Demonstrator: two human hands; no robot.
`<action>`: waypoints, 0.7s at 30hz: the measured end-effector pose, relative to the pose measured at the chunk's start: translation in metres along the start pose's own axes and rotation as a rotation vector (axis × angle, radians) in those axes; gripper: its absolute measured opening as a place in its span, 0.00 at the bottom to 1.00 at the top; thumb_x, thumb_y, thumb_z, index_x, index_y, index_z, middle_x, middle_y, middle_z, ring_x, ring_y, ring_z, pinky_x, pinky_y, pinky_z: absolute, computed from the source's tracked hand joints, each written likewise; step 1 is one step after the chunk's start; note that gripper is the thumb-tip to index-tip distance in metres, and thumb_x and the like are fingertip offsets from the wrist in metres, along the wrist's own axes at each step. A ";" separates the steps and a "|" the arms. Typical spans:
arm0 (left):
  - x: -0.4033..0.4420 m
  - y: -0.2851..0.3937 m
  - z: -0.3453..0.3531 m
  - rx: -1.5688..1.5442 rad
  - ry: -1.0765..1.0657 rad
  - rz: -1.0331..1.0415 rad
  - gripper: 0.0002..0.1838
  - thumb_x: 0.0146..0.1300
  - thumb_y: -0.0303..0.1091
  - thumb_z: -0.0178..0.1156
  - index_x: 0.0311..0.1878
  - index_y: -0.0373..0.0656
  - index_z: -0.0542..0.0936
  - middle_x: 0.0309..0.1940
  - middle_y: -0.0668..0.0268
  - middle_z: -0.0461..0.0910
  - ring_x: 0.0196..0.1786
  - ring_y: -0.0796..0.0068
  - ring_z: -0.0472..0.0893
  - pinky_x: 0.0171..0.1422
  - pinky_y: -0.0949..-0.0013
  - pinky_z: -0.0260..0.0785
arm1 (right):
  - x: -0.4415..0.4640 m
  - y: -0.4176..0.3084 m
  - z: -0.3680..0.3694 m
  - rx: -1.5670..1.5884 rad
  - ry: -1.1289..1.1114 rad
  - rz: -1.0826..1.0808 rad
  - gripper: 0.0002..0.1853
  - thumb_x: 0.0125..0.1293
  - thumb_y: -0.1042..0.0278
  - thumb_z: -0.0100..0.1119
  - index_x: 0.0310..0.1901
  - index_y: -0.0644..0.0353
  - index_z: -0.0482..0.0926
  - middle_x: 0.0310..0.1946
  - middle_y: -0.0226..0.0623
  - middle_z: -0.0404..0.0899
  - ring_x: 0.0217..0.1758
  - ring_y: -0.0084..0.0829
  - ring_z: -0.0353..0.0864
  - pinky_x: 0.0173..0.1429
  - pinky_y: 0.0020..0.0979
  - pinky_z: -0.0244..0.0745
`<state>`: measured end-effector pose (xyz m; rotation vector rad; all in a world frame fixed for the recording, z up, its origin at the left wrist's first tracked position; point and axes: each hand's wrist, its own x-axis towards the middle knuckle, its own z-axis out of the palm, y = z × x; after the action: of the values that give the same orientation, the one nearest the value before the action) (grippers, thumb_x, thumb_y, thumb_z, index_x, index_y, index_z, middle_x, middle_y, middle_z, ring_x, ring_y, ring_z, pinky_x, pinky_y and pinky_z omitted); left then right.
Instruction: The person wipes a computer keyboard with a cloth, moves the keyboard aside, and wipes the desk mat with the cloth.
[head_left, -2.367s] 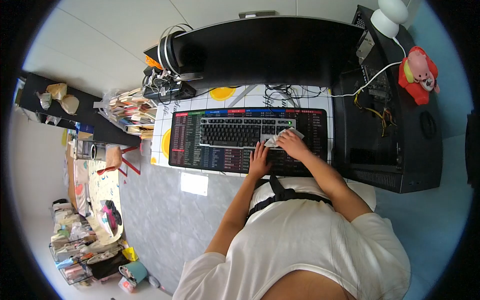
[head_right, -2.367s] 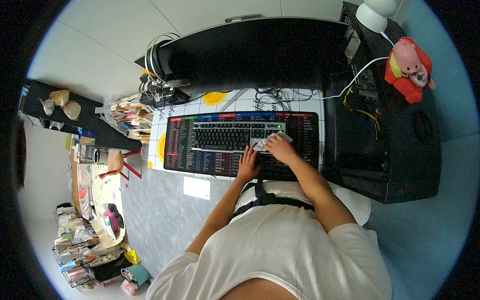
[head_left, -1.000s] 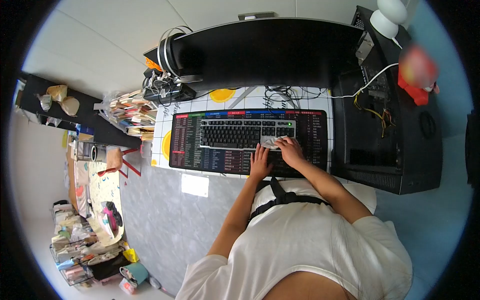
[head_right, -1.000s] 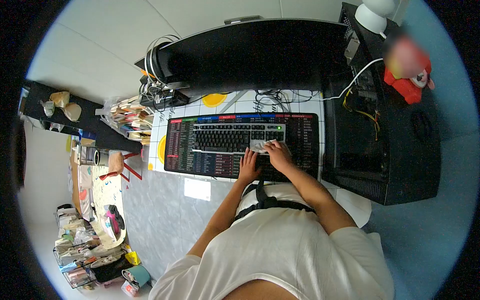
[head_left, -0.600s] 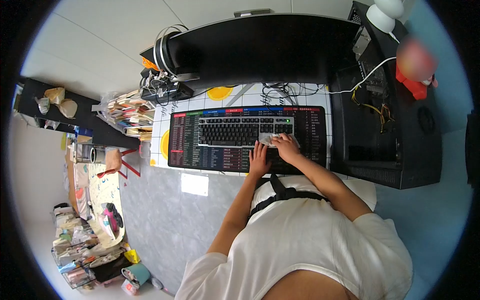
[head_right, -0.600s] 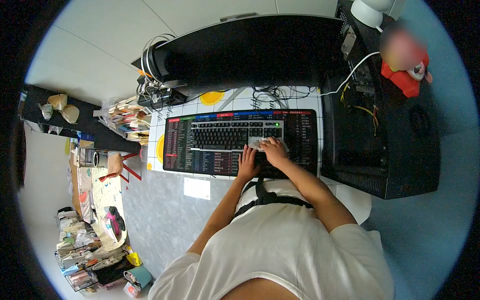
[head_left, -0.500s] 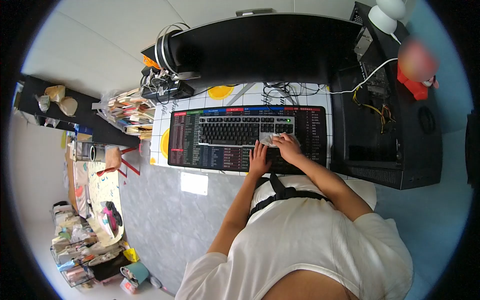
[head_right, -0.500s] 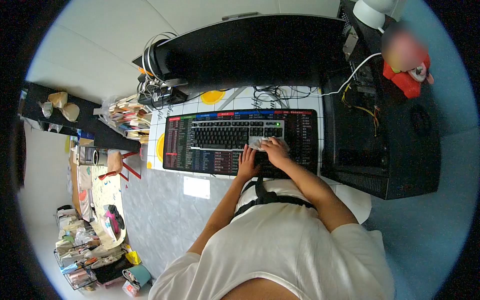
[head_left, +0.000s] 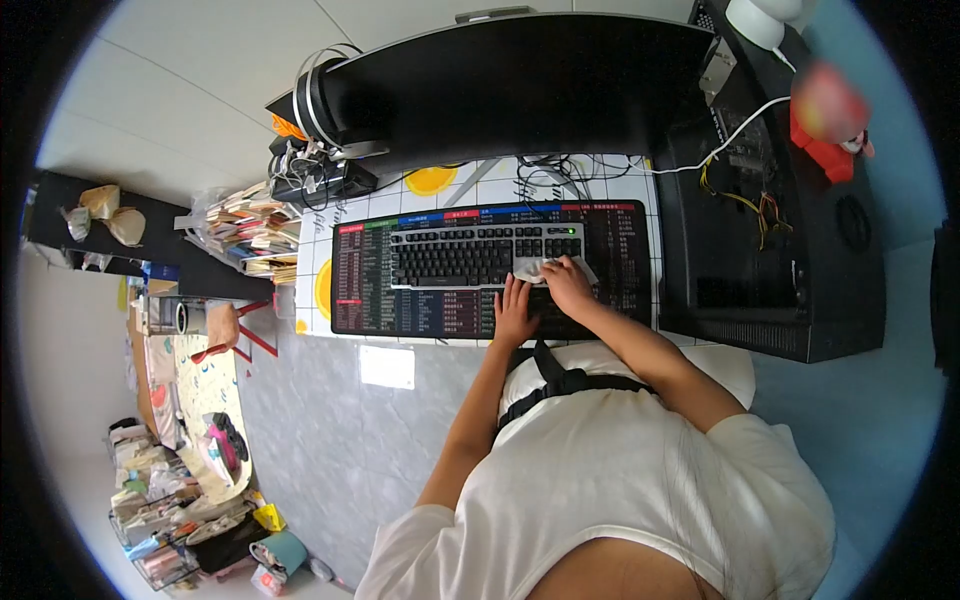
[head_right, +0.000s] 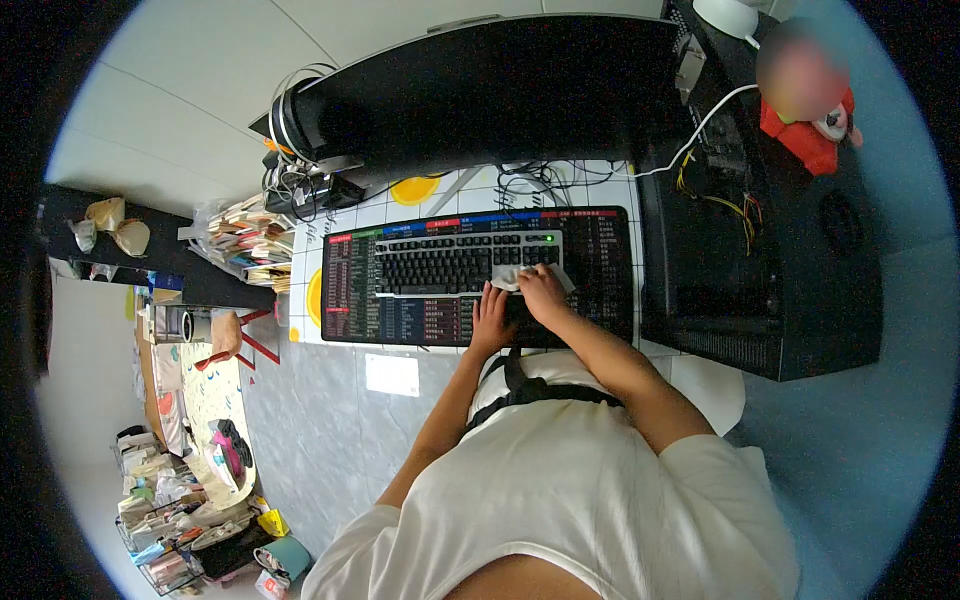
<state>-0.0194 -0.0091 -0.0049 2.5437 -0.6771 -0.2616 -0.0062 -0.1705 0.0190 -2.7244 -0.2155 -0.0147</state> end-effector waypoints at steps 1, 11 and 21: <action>0.000 -0.001 0.000 -0.006 -0.007 -0.004 0.39 0.44 0.38 0.60 0.62 0.46 0.55 0.65 0.60 0.47 0.70 0.62 0.40 0.66 0.45 0.37 | 0.000 -0.001 0.002 -0.045 0.010 0.003 0.11 0.50 0.75 0.49 0.37 0.60 0.74 0.39 0.34 0.75 0.45 0.36 0.70 0.48 0.33 0.69; 0.001 0.004 -0.012 -0.047 -0.073 -0.030 0.39 0.49 0.38 0.58 0.64 0.50 0.53 0.67 0.62 0.44 0.70 0.63 0.39 0.67 0.49 0.34 | -0.006 0.004 0.002 0.063 0.056 0.113 0.10 0.52 0.75 0.48 0.37 0.62 0.73 0.37 0.38 0.75 0.48 0.36 0.70 0.47 0.35 0.70; 0.000 -0.003 -0.008 -0.045 -0.048 0.008 0.37 0.46 0.37 0.60 0.61 0.47 0.57 0.67 0.65 0.44 0.70 0.64 0.40 0.66 0.46 0.38 | -0.001 -0.003 0.006 -0.228 0.058 -0.005 0.13 0.52 0.71 0.50 0.39 0.67 0.71 0.39 0.38 0.74 0.47 0.35 0.70 0.43 0.32 0.73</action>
<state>-0.0154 -0.0033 0.0002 2.4991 -0.6915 -0.3327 -0.0082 -0.1655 0.0151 -2.9458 -0.2158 -0.1264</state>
